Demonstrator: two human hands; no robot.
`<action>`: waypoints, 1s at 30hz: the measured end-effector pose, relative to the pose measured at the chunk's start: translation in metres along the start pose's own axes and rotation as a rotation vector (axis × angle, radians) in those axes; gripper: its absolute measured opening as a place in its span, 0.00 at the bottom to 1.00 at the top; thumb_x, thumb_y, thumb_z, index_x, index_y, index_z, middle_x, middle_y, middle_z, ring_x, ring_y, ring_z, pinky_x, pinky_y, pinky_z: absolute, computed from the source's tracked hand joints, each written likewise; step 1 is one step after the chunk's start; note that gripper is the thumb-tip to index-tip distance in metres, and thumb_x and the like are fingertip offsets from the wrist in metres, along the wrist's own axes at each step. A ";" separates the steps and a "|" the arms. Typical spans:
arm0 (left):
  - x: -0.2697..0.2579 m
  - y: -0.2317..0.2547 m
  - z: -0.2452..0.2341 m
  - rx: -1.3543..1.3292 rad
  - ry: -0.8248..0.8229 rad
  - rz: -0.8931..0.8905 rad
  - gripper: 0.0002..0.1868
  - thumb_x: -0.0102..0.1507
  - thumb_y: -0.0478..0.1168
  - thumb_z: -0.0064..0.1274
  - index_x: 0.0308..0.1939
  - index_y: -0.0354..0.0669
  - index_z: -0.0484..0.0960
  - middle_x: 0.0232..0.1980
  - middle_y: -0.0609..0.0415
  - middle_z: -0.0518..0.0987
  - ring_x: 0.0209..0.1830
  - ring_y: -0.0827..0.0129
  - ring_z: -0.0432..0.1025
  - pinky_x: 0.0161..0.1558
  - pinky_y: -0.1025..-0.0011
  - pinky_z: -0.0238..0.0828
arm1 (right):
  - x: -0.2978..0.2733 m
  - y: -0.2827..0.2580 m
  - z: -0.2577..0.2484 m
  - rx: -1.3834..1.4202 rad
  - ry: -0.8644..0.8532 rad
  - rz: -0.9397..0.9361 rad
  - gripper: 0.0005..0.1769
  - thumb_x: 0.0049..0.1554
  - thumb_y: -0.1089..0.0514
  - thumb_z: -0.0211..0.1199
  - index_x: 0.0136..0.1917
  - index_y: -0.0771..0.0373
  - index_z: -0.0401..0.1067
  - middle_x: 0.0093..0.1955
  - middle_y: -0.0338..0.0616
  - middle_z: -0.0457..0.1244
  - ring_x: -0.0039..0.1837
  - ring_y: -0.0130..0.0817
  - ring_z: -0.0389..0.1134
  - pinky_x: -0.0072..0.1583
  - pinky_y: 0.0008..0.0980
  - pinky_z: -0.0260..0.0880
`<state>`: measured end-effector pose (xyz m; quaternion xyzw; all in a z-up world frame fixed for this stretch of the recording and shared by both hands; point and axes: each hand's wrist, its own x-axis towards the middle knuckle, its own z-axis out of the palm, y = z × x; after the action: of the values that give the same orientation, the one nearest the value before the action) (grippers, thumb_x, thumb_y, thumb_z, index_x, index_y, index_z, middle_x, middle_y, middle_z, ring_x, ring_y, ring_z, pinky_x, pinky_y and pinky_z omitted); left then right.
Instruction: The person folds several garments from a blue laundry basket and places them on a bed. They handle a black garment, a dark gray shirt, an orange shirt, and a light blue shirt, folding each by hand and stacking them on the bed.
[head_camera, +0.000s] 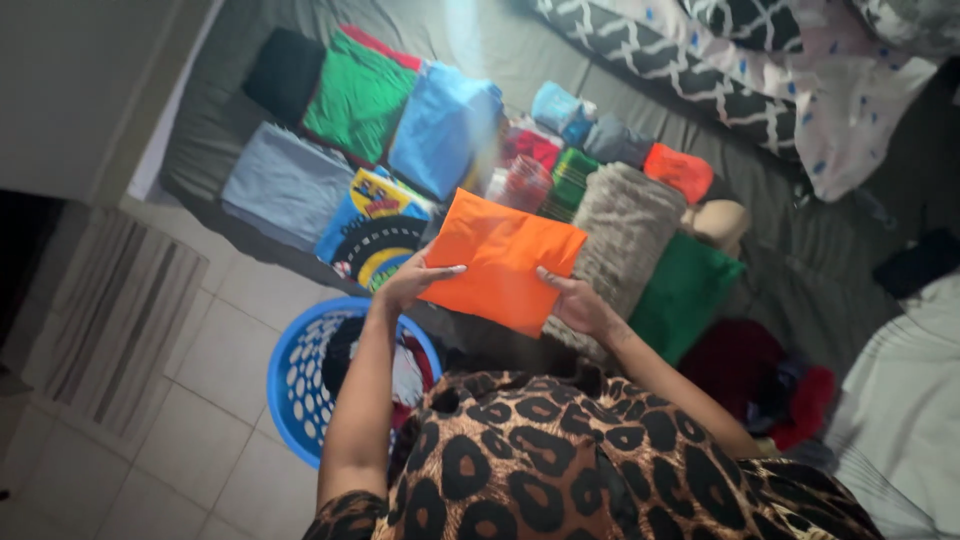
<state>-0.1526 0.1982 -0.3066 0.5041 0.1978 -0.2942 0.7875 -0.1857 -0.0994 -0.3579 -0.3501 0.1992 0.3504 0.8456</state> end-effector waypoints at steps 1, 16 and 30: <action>0.007 0.015 -0.010 0.022 -0.004 -0.001 0.36 0.55 0.24 0.66 0.66 0.51 0.77 0.51 0.44 0.84 0.48 0.52 0.80 0.45 0.48 0.81 | 0.016 0.002 0.003 0.001 0.010 -0.011 0.28 0.63 0.54 0.61 0.75 0.61 0.65 0.69 0.53 0.64 0.70 0.52 0.65 0.67 0.66 0.64; 0.263 0.126 -0.187 0.544 0.107 0.493 0.31 0.65 0.33 0.60 0.73 0.47 0.71 0.68 0.43 0.74 0.67 0.58 0.67 0.67 0.55 0.64 | 0.334 -0.052 0.004 0.310 -0.122 0.023 0.26 0.60 0.69 0.53 0.71 0.73 0.67 0.28 0.37 0.61 0.34 0.20 0.70 0.38 0.08 0.68; 0.277 0.037 -0.231 0.736 0.439 0.221 0.33 0.67 0.36 0.52 0.75 0.63 0.65 0.62 0.36 0.78 0.62 0.41 0.73 0.65 0.50 0.70 | 0.372 -0.003 -0.040 -0.102 0.631 -0.020 0.15 0.44 0.65 0.79 0.42 0.73 0.77 0.36 0.54 0.70 0.39 0.38 0.74 0.45 0.49 0.72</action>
<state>0.0757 0.3473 -0.5453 0.8196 0.1873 -0.1450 0.5217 0.0637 0.0378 -0.6001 -0.4853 0.4306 0.2257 0.7267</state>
